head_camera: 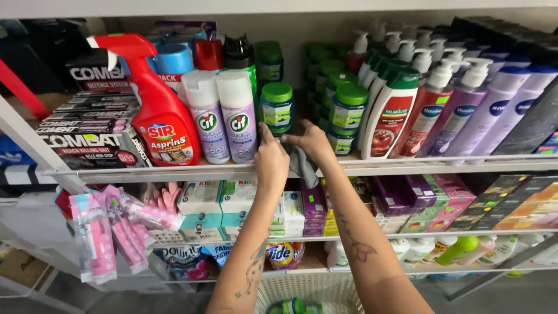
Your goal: Wiping individual product jars with a cloth and organizing them onto a retail shelf.
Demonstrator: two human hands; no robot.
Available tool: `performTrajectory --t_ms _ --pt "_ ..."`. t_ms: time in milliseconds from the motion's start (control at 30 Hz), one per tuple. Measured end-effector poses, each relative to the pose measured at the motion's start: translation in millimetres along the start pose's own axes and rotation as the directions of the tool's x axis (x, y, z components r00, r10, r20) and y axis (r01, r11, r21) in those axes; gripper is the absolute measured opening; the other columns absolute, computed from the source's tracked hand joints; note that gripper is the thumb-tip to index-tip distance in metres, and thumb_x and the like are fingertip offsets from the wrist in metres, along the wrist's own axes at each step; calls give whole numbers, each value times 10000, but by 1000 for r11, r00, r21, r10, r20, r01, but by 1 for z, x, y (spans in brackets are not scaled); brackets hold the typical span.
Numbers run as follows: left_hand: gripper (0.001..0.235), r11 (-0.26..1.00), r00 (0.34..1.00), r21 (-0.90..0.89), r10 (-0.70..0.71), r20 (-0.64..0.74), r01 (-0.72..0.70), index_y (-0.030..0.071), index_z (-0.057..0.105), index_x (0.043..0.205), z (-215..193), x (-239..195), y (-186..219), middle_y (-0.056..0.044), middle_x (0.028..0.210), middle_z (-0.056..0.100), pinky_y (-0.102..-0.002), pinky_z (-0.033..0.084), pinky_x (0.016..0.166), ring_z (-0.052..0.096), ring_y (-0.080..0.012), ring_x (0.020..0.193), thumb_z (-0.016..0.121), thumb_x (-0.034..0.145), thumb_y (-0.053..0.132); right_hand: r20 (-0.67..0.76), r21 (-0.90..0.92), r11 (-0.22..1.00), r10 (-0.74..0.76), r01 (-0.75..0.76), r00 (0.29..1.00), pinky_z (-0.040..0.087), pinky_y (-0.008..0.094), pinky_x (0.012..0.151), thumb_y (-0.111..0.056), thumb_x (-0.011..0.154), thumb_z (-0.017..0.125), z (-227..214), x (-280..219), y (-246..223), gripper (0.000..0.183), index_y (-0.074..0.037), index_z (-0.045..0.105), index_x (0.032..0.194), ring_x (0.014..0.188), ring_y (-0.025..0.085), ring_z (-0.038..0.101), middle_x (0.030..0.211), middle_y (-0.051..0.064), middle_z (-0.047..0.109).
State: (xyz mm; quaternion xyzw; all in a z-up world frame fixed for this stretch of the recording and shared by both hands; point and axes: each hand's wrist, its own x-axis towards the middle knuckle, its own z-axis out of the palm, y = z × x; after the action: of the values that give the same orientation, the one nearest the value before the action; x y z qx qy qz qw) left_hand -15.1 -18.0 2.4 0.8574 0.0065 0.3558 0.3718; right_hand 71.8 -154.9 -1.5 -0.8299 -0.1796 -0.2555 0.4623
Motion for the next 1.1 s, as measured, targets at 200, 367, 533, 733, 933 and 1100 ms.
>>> performTrajectory --t_ms 200,367,533,733,933,1100 --pt "661 999 997 -18 -31 70 33 -83 342 1522 4 24 -7 -330 929 704 -523 560 790 706 -470 869 558 921 88 178 -74 981 191 -181 965 566 377 886 -472 672 863 -3 17 -11 716 -5 714 1195 977 302 754 1065 192 773" --pt "489 993 996 -99 -53 71 60 -86 505 1357 53 56 -48 -347 966 682 -558 529 841 668 -499 969 572 919 121 160 -200 963 212 -179 964 570 399 896 -512 698 845 14 45 26 734 -10 716 1218 1013 328 749 1084 221 756" --pt "332 998 969 -15 -52 242 57 -82 705 1038 112 93 -81 -339 1034 673 -556 508 930 643 -504 1044 589 901 197 124 -243 964 140 -107 982 544 420 915 -515 708 846 38 81 68 698 -44 730 1209 1056 359 703 1137 213 725" --pt "375 983 964 -125 -102 245 135 -81 717 1066 170 136 -98 -355 1107 684 -509 528 971 664 -473 1134 555 910 219 141 -219 951 250 -217 958 575 421 926 -463 723 814 69 119 106 606 -63 761 1174 1054 356 743 1143 210 754" --pt "904 456 790 -646 -400 466 612 -15 451 1482 157 157 -78 -193 1531 505 -415 378 1124 465 -290 1415 333 966 718 26 -224 947 243 -231 970 541 457 929 -399 773 821 91 138 113 585 -73 717 1246 1113 386 677 1187 233 704" --pt "1000 244 750 -746 -464 472 620 38 235 1606 146 161 -68 -122 1669 290 -436 210 1227 271 -251 1512 232 947 789 9 -96 967 237 -235 972 566 437 935 -369 765 795 96 140 102 573 -79 705 1250 1102 369 721 1186 202 736"
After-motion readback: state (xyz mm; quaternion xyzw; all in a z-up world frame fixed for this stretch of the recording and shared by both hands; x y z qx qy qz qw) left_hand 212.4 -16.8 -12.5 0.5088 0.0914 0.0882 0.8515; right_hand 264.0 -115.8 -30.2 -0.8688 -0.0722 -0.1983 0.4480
